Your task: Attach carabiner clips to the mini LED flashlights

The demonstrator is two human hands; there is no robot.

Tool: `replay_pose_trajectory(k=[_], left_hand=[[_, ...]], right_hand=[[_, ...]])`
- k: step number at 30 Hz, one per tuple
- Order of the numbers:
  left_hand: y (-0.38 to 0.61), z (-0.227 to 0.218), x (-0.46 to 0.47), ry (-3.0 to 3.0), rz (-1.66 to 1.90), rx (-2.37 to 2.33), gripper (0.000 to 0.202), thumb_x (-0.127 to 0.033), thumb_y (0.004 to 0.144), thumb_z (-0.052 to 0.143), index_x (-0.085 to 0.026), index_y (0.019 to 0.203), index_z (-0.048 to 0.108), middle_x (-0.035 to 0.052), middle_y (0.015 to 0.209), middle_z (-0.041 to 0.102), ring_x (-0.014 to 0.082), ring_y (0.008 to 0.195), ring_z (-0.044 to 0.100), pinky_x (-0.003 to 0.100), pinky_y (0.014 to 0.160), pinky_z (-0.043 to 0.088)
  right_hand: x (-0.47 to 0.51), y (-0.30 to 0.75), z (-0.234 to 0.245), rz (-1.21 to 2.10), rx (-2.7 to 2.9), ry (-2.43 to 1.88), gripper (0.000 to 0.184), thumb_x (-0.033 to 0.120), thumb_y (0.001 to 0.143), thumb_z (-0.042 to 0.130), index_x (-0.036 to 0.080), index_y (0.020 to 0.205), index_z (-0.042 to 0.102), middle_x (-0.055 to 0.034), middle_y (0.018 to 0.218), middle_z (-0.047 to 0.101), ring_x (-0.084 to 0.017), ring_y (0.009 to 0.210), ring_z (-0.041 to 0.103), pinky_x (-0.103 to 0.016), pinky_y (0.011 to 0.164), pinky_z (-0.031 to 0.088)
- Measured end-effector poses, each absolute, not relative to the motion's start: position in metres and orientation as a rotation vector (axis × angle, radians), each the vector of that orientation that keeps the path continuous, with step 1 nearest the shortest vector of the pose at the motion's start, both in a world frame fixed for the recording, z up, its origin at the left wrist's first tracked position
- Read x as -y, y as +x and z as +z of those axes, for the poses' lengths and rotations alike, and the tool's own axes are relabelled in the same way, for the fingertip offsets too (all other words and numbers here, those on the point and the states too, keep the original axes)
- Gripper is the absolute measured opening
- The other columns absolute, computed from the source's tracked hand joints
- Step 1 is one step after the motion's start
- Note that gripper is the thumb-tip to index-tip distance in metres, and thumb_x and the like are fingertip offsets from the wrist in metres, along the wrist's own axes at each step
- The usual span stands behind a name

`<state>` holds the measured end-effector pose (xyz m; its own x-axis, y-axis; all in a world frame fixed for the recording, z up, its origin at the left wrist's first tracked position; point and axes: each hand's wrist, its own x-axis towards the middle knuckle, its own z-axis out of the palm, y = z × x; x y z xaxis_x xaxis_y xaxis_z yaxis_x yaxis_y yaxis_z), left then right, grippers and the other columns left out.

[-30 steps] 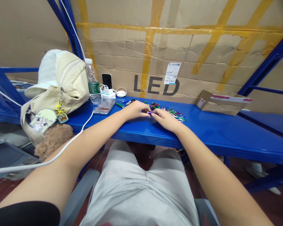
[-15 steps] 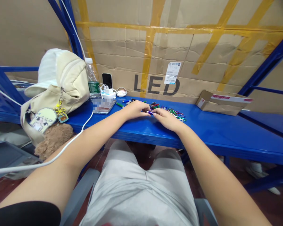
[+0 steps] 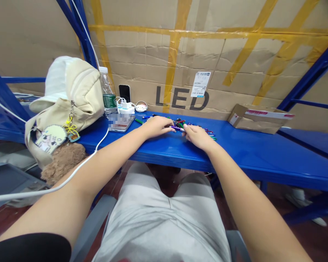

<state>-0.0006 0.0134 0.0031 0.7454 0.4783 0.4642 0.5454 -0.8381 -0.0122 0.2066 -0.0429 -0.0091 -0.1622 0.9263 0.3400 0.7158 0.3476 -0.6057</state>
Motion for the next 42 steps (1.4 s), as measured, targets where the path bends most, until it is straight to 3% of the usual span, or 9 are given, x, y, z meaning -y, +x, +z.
replay_pose_trajectory(k=[4, 8, 13, 18, 23, 27, 35, 42], left_hand=[[0.006, 0.001, -0.010, -2.826, -0.726, 0.750, 0.031, -0.037, 0.088, 0.054, -0.017, 0.111, 0.062, 0.0073, 0.104, 0.070, 0.0207, 0.092, 0.064, 0.028, 0.080, 0.043], [0.012, -0.002, -0.012, -2.948, -0.758, 0.669, 0.024, -0.030, 0.090, 0.051, -0.015, 0.104, 0.065, 0.0086, 0.105, 0.069, 0.0200, 0.096, 0.063, 0.028, 0.086, 0.043], [0.004, 0.004, -0.010, -3.212, -0.795, 0.734, 0.031, -0.038, 0.092, 0.046, -0.016, 0.104, 0.065, 0.0051, 0.091, 0.068, 0.0153, 0.082, 0.061, 0.025, 0.077, 0.044], [-0.002, 0.010, -0.001, -3.517, -0.745, 0.951, 0.046, -0.052, 0.091, 0.039, -0.013, 0.083, 0.063, 0.0012, 0.068, 0.059, 0.0105, 0.059, 0.051, 0.023, 0.059, 0.041], [0.006, 0.002, -0.007, -3.197, -1.028, 0.856, 0.032, -0.041, 0.082, 0.060, -0.016, 0.101, 0.061, 0.0028, 0.084, 0.065, 0.0140, 0.074, 0.058, 0.025, 0.070, 0.044], [0.010, 0.001, -0.009, -3.153, -1.008, 0.771, 0.028, -0.040, 0.088, 0.051, -0.016, 0.089, 0.064, 0.0021, 0.079, 0.065, 0.0137, 0.072, 0.057, 0.026, 0.073, 0.043], [0.003, 0.003, -0.004, -3.865, -0.973, 1.140, 0.045, -0.055, 0.089, 0.045, -0.013, 0.086, 0.061, -0.0039, 0.055, 0.040, 0.0074, 0.046, 0.036, 0.023, 0.048, 0.033], [0.009, 0.003, -0.002, -3.463, -0.863, 0.913, 0.034, -0.048, 0.087, 0.050, -0.016, 0.092, 0.058, -0.0015, 0.068, 0.054, 0.0094, 0.057, 0.047, 0.023, 0.058, 0.039]], right_hand=[[0.042, 0.203, -0.010, 0.246, 1.982, -1.415, 0.044, 0.042, 0.094, 0.028, 0.021, 0.059, 0.046, -0.0041, 0.061, 0.059, -0.019, 0.066, 0.056, -0.030, 0.067, 0.041], [0.039, 0.199, -0.011, 0.189, 2.014, -1.413, 0.046, 0.041, 0.094, 0.023, 0.022, 0.058, 0.044, -0.0078, 0.068, 0.063, -0.022, 0.077, 0.059, -0.032, 0.074, 0.041], [0.041, 0.197, -0.011, 0.142, 2.029, -1.375, 0.054, 0.055, 0.093, 0.017, 0.023, 0.058, 0.042, -0.0077, 0.066, 0.061, -0.022, 0.073, 0.058, -0.032, 0.069, 0.040], [0.045, 0.196, -0.011, 0.129, 2.007, -1.242, 0.054, 0.057, 0.093, 0.016, 0.022, 0.063, 0.043, -0.0068, 0.074, 0.063, -0.019, 0.074, 0.057, -0.030, 0.072, 0.040], [0.042, 0.195, -0.009, 0.162, 1.978, -1.307, 0.052, 0.055, 0.093, 0.021, 0.021, 0.060, 0.041, -0.0048, 0.069, 0.061, -0.018, 0.068, 0.054, -0.029, 0.067, 0.040], [0.042, 0.193, -0.008, 0.112, 1.946, -1.331, 0.055, 0.058, 0.093, 0.016, 0.022, 0.058, 0.038, -0.0031, 0.059, 0.054, -0.016, 0.060, 0.050, -0.029, 0.060, 0.037], [0.043, 0.195, -0.010, 0.070, 2.085, -1.164, 0.054, 0.053, 0.096, 0.019, 0.021, 0.071, 0.055, -0.0065, 0.082, 0.066, -0.019, 0.078, 0.058, -0.029, 0.073, 0.039], [0.036, 0.194, -0.014, 0.092, 2.125, -1.273, 0.046, 0.046, 0.096, 0.023, 0.020, 0.083, 0.059, -0.0093, 0.093, 0.068, -0.022, 0.086, 0.059, -0.029, 0.076, 0.039]])
